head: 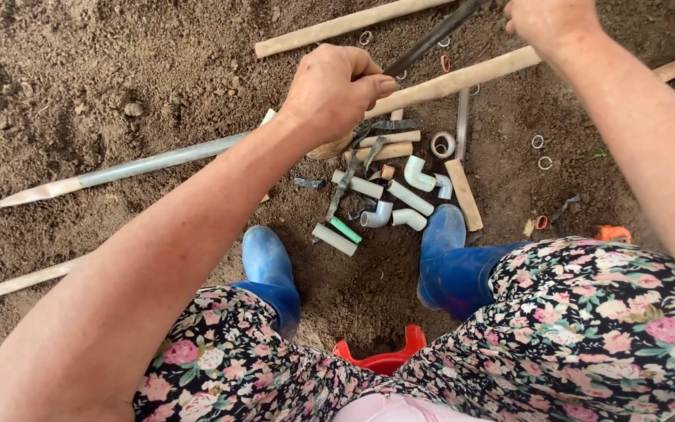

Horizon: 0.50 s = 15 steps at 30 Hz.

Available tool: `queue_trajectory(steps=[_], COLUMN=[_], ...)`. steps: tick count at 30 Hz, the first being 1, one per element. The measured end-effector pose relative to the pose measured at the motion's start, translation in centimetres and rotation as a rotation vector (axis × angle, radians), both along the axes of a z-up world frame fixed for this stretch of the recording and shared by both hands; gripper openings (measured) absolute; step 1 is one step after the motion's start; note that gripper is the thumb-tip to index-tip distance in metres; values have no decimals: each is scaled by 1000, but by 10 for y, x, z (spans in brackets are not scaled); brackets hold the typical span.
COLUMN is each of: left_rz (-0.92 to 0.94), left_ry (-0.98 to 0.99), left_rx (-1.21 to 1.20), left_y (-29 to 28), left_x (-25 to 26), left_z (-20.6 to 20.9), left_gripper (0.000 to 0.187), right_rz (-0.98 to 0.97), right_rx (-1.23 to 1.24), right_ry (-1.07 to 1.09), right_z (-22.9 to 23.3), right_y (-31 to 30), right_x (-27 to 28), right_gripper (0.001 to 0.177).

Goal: Assembling and connecting various PVC pipes and fittings using electrical tape and a hacksaw.

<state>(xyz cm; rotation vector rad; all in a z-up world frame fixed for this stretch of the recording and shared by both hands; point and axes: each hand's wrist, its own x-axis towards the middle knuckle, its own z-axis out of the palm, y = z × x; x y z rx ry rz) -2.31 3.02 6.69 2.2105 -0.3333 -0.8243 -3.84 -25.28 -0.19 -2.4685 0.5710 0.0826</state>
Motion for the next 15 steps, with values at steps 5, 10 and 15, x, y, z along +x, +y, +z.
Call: queue_trajectory(steps=[5,10,15], left_rz=[13,-76,-71], left_ry=[35,-281,-369], left_rx=[-18,-16,244], left_y=[2,23,44], left_x=[2,18,40], left_z=[1,-39,-62], left_gripper=[11,13,19], right_rz=[136,357,592], right_rx=[-244,-511,-911], right_ry=[57,136,168], right_z=[-12,-52,-70], right_y=[3,23,20], right_x=[-2,-2,13], right_gripper=[11,9,8])
